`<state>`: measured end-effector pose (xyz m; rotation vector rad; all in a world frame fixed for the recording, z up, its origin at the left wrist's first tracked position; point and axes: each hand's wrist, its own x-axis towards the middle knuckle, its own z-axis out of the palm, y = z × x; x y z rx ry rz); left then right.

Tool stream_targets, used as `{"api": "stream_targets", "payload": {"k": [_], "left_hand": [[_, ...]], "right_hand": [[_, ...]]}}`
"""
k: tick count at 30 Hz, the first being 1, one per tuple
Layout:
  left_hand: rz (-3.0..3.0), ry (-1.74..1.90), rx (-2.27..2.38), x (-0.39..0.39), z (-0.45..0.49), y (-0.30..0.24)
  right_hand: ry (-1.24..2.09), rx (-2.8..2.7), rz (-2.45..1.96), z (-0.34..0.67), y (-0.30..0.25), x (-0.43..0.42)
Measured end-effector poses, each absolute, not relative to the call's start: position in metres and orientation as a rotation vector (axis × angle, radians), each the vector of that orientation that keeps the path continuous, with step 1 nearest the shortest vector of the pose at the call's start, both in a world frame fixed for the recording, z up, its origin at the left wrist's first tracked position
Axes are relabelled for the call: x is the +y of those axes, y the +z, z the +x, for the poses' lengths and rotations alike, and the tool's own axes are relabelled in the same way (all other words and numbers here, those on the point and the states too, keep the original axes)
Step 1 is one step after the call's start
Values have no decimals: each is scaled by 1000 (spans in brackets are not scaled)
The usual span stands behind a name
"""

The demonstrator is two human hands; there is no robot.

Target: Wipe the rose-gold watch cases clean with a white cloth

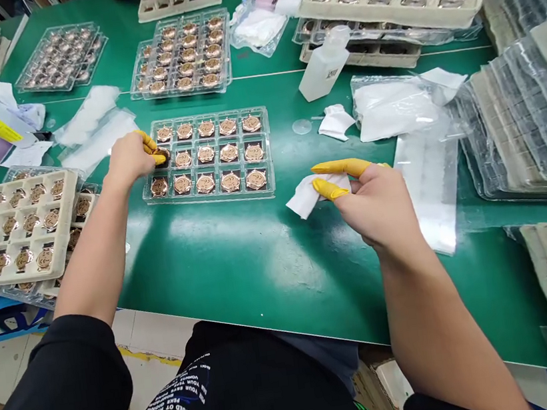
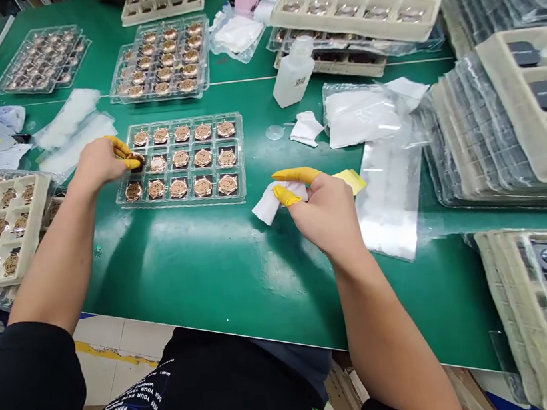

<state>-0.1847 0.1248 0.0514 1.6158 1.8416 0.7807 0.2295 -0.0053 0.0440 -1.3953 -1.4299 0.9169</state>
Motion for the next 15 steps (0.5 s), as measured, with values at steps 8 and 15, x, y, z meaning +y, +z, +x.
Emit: {"api": "stream_targets", "payload": {"k": [8,15], "left_hand": [[1193,1217,987,17,-11,30],[1046,1002,846,-2,12,-4]], "right_hand": [[932,-1563,-1559,234,46,-4],[985,-1459,-1268,208,47,-18]]}}
